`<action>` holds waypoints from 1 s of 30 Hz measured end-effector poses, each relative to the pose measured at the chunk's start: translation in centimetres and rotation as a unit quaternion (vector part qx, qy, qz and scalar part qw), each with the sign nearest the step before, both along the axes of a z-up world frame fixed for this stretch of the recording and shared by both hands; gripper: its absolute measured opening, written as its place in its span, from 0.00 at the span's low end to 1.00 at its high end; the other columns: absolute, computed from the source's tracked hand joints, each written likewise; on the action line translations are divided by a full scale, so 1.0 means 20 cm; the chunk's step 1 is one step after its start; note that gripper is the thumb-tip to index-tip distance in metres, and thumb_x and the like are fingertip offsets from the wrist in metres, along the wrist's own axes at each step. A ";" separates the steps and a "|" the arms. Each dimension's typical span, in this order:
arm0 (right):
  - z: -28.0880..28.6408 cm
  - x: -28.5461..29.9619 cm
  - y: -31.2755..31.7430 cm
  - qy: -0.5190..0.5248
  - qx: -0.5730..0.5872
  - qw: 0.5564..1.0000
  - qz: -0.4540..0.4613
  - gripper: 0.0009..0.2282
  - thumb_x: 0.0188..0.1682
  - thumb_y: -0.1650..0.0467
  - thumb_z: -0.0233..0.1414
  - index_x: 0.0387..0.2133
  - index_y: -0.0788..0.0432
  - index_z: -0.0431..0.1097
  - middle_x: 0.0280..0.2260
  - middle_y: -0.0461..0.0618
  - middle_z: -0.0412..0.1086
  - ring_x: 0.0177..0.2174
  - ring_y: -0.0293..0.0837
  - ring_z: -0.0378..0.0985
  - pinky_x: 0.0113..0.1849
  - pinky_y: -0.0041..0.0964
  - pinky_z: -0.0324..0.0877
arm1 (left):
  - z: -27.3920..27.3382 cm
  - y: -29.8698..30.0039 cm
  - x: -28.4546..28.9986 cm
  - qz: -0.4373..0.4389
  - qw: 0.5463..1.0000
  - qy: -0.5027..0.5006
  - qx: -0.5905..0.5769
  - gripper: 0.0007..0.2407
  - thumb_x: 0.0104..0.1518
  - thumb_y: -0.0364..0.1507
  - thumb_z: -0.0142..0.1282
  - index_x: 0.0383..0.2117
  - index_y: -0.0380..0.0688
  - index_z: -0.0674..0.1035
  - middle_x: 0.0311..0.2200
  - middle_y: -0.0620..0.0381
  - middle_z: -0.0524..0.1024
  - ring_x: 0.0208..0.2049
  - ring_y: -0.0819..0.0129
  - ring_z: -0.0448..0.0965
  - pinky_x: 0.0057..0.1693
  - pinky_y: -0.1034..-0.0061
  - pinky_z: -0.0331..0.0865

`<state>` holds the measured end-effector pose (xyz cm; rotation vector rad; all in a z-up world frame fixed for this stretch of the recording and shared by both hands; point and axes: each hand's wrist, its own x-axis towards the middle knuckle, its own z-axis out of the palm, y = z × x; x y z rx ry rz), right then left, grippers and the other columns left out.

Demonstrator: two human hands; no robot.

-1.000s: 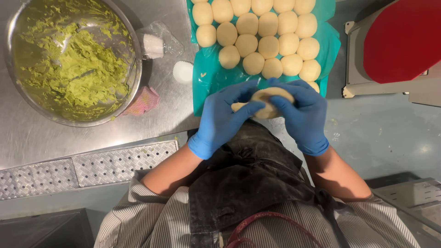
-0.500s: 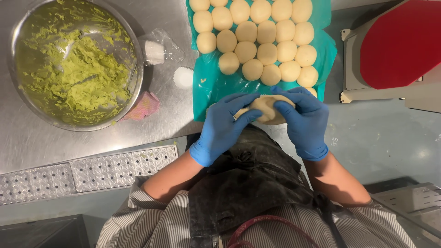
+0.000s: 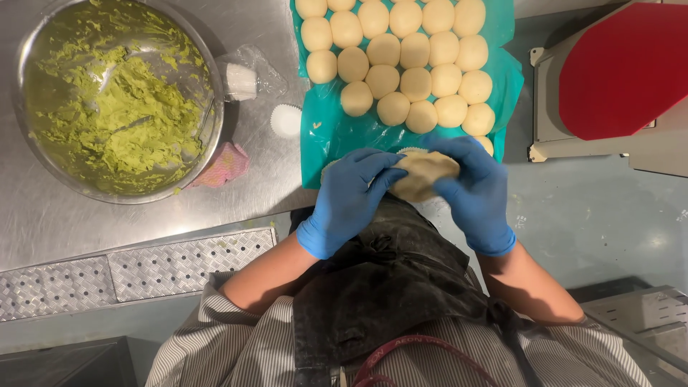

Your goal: Stuffing dough balls with a green filling and placing them into paper liners on a tray.

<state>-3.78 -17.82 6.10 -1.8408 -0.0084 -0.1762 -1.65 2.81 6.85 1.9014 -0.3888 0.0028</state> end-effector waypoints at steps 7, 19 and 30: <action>-0.07 0.01 -0.06 -0.037 -0.044 0.998 0.003 0.10 0.45 0.79 0.66 0.39 0.67 0.78 0.35 0.60 0.76 0.38 0.51 0.80 0.43 0.45 0.75 | 0.09 -0.01 0.00 -0.021 0.999 0.019 -0.033 0.15 0.55 0.27 0.64 0.48 0.41 0.79 0.44 0.52 0.80 0.41 0.65 0.81 0.51 0.74 0.75; -0.06 -0.01 -0.06 0.026 -0.028 0.999 0.027 0.06 0.48 0.77 0.62 0.38 0.63 0.79 0.35 0.59 0.77 0.39 0.52 0.80 0.42 0.46 0.74 | 0.02 -0.05 0.00 -0.027 0.993 0.098 -0.056 0.14 0.57 0.36 0.63 0.48 0.53 0.80 0.39 0.64 0.80 0.41 0.70 0.82 0.47 0.76 0.78; -0.09 -0.05 -0.08 -0.027 -0.070 0.994 0.078 0.16 0.43 0.77 0.66 0.44 0.69 0.76 0.41 0.69 0.75 0.45 0.62 0.77 0.46 0.54 0.74 | 0.01 -0.05 -0.02 -0.046 0.997 0.059 -0.013 0.08 0.63 0.36 0.60 0.45 0.56 0.83 0.39 0.58 0.82 0.42 0.51 0.85 0.45 0.60 0.80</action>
